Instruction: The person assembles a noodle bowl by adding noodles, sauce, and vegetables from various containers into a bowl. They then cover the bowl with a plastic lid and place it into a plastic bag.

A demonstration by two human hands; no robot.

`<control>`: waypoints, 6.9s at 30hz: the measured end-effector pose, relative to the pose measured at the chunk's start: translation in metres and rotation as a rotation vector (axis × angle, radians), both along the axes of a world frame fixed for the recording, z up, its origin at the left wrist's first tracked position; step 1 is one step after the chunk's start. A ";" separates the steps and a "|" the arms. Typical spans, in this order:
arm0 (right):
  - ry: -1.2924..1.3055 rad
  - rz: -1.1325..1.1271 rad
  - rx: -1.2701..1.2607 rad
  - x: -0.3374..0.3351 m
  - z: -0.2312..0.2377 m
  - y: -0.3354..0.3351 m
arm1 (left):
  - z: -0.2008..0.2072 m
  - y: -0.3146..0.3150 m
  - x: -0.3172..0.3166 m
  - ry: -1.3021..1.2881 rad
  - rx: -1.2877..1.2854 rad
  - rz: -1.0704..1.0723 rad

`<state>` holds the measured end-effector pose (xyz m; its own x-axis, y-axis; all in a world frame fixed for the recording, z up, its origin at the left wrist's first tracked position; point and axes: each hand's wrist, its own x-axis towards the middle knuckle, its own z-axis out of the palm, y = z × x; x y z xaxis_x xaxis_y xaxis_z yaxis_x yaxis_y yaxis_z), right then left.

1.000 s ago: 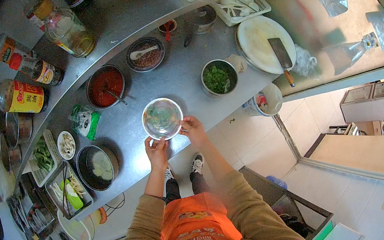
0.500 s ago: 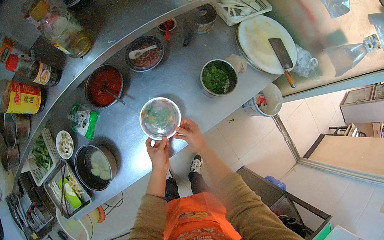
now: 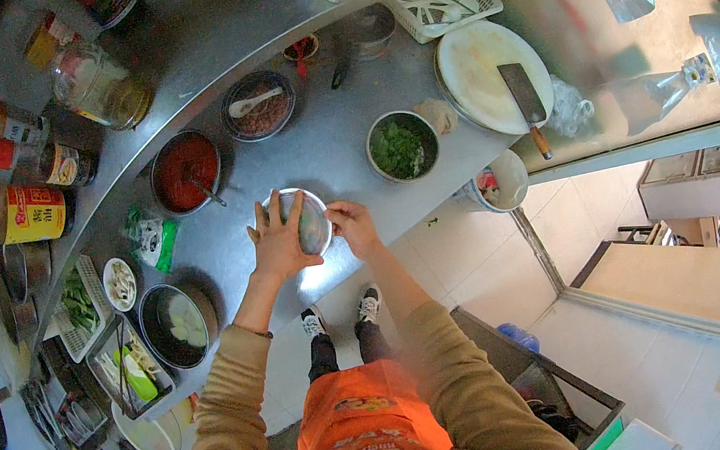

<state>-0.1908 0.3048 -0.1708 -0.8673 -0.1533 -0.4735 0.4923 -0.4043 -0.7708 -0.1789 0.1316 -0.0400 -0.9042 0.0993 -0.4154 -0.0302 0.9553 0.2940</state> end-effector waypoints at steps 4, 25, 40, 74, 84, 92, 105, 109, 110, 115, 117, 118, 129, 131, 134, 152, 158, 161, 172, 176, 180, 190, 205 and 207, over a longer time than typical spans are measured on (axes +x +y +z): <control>-0.019 0.035 0.041 -0.011 -0.003 0.002 | 0.001 0.000 0.000 -0.035 -0.003 0.007; 0.294 0.255 0.360 -0.052 0.004 0.009 | -0.091 -0.089 0.019 -0.040 0.986 0.801; -0.036 -0.171 0.025 0.051 0.013 -0.003 | -0.110 -0.105 0.022 -0.208 1.400 0.781; -0.060 0.059 0.112 0.088 0.020 0.005 | -0.107 -0.100 -0.034 0.090 1.085 0.553; 0.010 0.018 0.002 0.054 0.013 0.003 | -0.106 -0.009 0.102 0.057 1.610 1.290; 0.016 0.045 -0.039 0.061 0.006 -0.005 | -0.096 0.033 0.096 0.259 1.643 1.366; 0.144 0.011 -0.098 0.071 -0.002 -0.020 | -0.102 0.042 0.095 0.317 1.682 1.375; 0.117 0.020 -0.145 0.070 -0.005 -0.021 | -0.107 0.040 0.094 0.317 1.726 1.359; 0.090 0.018 -0.145 0.069 -0.005 -0.020 | -0.109 0.038 0.094 0.315 1.737 1.352; 0.020 0.049 -0.123 0.057 -0.004 -0.003 | -0.105 0.034 0.096 0.299 1.518 1.324; -0.008 0.039 -0.101 0.048 -0.003 0.008 | -0.091 0.033 0.092 0.462 1.100 1.141; -0.005 0.050 -0.089 0.043 -0.003 0.012 | -0.080 0.028 0.092 0.598 0.780 0.929; 0.092 0.062 -0.109 0.048 -0.007 0.006 | -0.010 0.003 0.000 0.118 -0.011 -0.042; 0.060 0.053 -0.069 0.047 -0.007 0.006 | -0.009 0.007 -0.001 0.086 -0.072 -0.041; 0.112 0.039 -0.100 0.048 -0.006 0.004 | -0.008 0.008 -0.003 0.077 -0.078 -0.040; 0.052 0.109 -0.027 0.041 -0.002 0.008 | 0.006 -0.008 -0.035 0.009 -0.144 -0.440; 0.060 -0.033 -0.027 0.054 -0.002 -0.006 | -0.003 -0.013 -0.034 0.065 -0.132 -0.429; 0.028 0.027 -0.007 0.063 -0.006 -0.015 | -0.026 -0.048 -0.027 0.252 0.306 -0.263; -0.162 -0.594 0.267 -0.039 0.005 0.097 | -0.114 -0.093 0.025 -0.074 1.339 0.869; -0.114 -0.395 0.401 -0.062 0.022 0.115 | -0.116 -0.089 0.030 -0.113 1.405 1.002; 0.026 -0.222 0.395 -0.087 0.074 0.097 | -0.116 -0.080 0.032 -0.063 1.477 0.980; 0.052 0.143 0.470 -0.217 0.128 -0.088 | -0.118 -0.059 0.053 -0.040 1.572 1.095; 0.255 0.221 0.769 -0.054 0.069 0.027 | 0.002 -0.022 -0.022 0.125 0.083 -0.349; 0.120 0.108 0.502 -0.016 0.047 0.023 | 0.010 -0.006 -0.038 -0.022 -0.005 -0.427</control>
<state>-0.2071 0.3278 -0.1241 -0.9118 -0.0244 -0.4099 0.4070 0.0777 -0.9101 -0.2172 0.1258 -0.0304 -0.7732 0.4607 -0.4358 0.3619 0.8848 0.2934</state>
